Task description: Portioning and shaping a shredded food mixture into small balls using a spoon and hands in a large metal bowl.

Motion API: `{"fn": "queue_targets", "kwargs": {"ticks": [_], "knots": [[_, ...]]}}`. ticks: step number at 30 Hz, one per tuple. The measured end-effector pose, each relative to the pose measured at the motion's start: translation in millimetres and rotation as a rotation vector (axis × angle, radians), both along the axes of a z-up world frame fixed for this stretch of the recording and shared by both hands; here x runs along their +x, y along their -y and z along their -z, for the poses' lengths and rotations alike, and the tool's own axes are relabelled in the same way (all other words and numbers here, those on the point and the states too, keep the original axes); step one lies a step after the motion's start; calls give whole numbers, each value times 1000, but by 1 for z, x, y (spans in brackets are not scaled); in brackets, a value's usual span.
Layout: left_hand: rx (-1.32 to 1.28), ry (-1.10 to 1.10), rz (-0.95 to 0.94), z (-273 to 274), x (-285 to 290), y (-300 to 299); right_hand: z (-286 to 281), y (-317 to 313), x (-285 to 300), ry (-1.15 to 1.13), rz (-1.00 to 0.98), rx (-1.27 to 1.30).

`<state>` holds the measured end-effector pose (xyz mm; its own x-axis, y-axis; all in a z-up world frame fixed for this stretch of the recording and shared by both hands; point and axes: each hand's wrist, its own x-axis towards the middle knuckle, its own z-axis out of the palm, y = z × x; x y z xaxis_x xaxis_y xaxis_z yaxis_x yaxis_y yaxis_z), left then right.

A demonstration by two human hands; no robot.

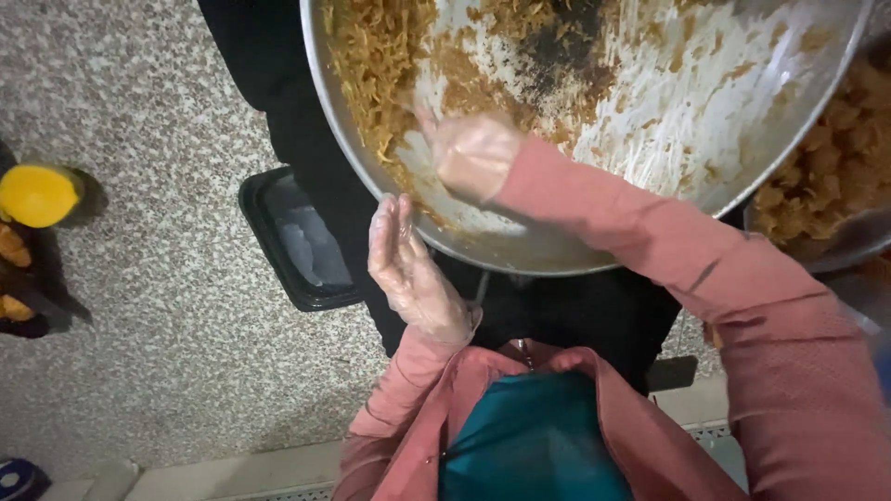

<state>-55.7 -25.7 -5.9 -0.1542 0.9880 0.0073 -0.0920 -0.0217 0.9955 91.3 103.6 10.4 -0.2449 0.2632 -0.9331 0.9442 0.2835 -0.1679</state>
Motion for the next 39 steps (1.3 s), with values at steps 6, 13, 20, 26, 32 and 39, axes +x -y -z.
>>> {"fn": "queue_targets", "kwargs": {"ticks": [6,13,20,26,32,39], "knots": [[109,64,107,8,-9,3,14,59,26,-323,199,119],[113,-70,212,-24,-3,-20,27,130,53,-695,496,318],[-46,-418,545,-27,10,-24,-41,209,42,-374,418,819],[-244,-290,492,-21,28,-14,-65,240,54,-193,376,1205],[-556,149,430,2,21,4,-51,252,38,-189,503,1363],[-553,14,359,-19,38,1,-46,259,25,-122,629,1327]]}}
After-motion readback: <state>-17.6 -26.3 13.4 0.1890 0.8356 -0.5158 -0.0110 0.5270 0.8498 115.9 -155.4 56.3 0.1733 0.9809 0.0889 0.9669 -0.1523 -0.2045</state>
